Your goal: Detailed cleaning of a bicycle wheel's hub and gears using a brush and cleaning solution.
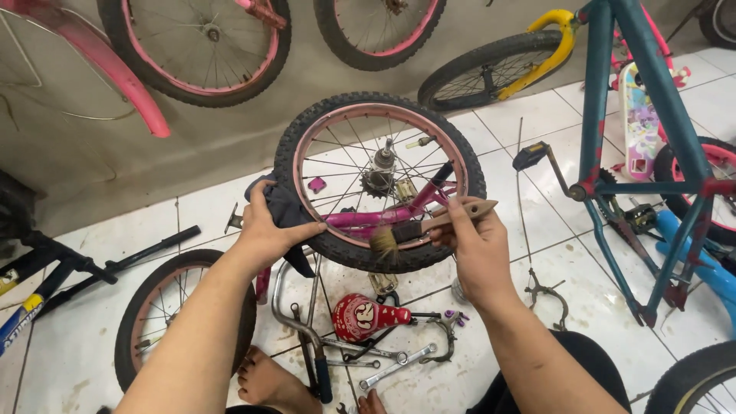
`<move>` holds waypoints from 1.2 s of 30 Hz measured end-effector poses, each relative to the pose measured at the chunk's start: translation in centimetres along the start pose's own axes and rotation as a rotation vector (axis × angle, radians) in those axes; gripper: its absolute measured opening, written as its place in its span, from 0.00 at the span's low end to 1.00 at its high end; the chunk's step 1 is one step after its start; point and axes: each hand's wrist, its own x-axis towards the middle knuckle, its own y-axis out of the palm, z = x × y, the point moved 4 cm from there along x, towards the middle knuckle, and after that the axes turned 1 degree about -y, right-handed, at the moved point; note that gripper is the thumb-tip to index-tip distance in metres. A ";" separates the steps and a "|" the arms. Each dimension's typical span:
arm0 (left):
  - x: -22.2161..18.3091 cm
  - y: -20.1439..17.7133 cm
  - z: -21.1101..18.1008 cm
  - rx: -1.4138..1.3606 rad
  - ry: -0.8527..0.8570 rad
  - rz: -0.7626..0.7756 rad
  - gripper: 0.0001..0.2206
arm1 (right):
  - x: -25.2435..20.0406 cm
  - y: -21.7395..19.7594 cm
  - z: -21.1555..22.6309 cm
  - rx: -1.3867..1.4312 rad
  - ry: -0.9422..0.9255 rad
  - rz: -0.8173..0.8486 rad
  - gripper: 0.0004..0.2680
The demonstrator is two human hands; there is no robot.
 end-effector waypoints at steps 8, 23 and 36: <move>-0.3 0.0 -0.1 0.015 -0.006 0.008 0.52 | 1.9 -5.3 0.5 -0.191 -0.114 -0.043 0.07; -0.4 -0.1 -0.3 0.036 0.005 -0.021 0.52 | 3.6 -6.4 2.1 -0.385 -0.244 -0.025 0.06; -0.4 0.0 -0.3 0.031 0.005 -0.025 0.53 | 6.4 -5.5 4.6 -0.271 -0.269 0.138 0.09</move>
